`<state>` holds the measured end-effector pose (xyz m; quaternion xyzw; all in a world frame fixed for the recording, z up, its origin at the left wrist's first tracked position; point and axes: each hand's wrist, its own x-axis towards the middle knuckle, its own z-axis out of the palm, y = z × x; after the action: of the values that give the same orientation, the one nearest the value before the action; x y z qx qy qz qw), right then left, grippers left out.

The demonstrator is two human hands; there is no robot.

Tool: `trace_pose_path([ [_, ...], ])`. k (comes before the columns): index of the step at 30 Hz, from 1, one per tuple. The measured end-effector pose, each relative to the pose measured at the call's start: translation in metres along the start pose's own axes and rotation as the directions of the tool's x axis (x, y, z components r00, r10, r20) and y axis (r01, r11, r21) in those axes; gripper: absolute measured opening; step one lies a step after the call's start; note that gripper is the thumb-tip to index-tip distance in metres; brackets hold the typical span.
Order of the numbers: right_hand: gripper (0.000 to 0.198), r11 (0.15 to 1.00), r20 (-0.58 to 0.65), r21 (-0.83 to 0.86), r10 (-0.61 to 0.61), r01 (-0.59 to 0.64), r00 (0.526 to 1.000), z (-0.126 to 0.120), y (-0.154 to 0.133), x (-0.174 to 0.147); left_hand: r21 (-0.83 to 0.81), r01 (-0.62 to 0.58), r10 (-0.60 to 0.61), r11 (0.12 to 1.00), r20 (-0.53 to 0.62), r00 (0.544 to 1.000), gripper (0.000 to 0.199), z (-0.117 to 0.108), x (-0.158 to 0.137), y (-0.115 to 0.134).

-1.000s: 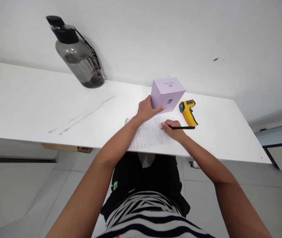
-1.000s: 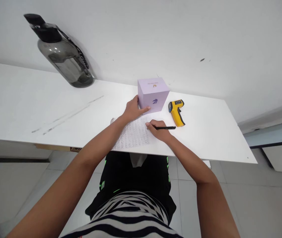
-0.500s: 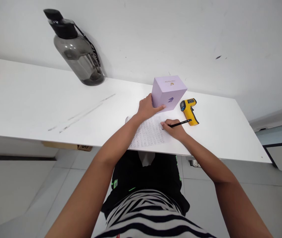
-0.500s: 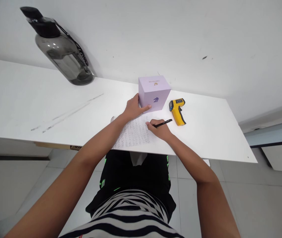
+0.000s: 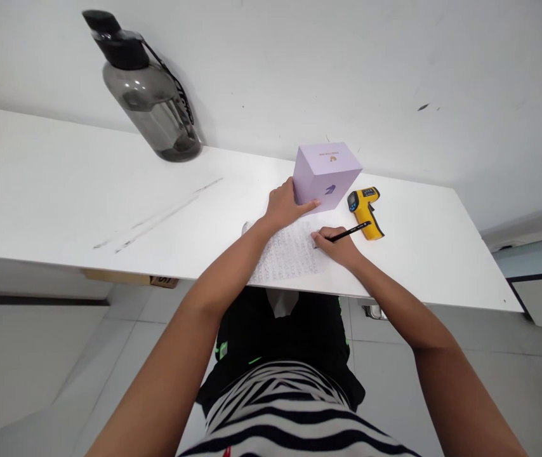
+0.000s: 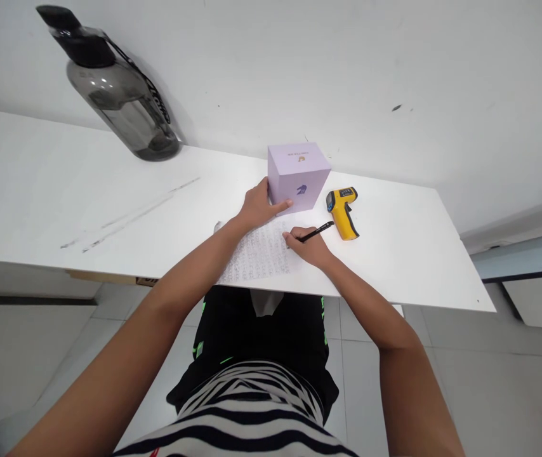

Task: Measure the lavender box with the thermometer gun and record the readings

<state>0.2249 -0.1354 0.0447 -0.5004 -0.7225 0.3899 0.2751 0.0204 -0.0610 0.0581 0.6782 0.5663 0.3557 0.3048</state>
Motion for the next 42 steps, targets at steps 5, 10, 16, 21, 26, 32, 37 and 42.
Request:
trace_pose_path([
  [5, 0.061, 1.0, -0.035, 0.004, 0.008, -0.008, 0.999, 0.0012, -0.0016, -0.001, 0.003, 0.015, -0.015, 1.0, 0.014, 1.0, 0.061, -0.0008, -0.0007, 0.0024],
  [10, 0.058, 1.0, -0.027, 0.016, 0.019, -0.019, 0.999, 0.0004, -0.0028, -0.0006, 0.015, 0.014, -0.014, 1.0, 0.013, 1.0, 0.062, -0.0002, -0.0004, 0.0018],
  [16, 0.057, 0.999, 0.024, 0.028, 0.021, -0.022, 0.999, -0.0007, -0.0012, 0.0, 0.014, 0.009, -0.009, 1.0, 0.013, 1.0, 0.062, 0.0006, 0.0009, -0.0006],
  [21, 0.06, 0.999, 0.005, 0.027, 0.019, -0.019, 1.0, -0.0006, -0.002, -0.0005, 0.017, -0.005, 0.005, 1.0, 0.004, 1.0, 0.064, 0.0014, 0.0013, -0.0027],
  [26, 0.062, 1.0, -0.025, 0.012, 0.014, -0.014, 1.0, 0.0003, -0.0051, -0.0003, 0.022, -0.018, 0.018, 1.0, 0.002, 1.0, 0.064, 0.001, 0.0015, -0.0035],
  [32, 0.063, 0.999, -0.04, 0.035, 0.019, -0.017, 0.999, 0.0, -0.0059, -0.0004, 0.042, 0.0, 0.0, 0.999, 0.003, 1.0, 0.063, 0.0003, 0.0011, -0.0009],
  [37, 0.067, 1.0, -0.047, 0.011, 0.006, -0.006, 0.999, 0.0005, -0.0062, -0.0008, 0.013, -0.004, 0.004, 1.0, 0.004, 1.0, 0.063, 0.0003, 0.001, -0.001],
  [42, 0.067, 1.0, -0.037, 0.011, 0.005, -0.005, 0.999, 0.0001, -0.0065, -0.0006, -0.009, -0.01, 0.01, 1.0, 0.014, 1.0, 0.063, 0.0007, 0.001, -0.0022],
])
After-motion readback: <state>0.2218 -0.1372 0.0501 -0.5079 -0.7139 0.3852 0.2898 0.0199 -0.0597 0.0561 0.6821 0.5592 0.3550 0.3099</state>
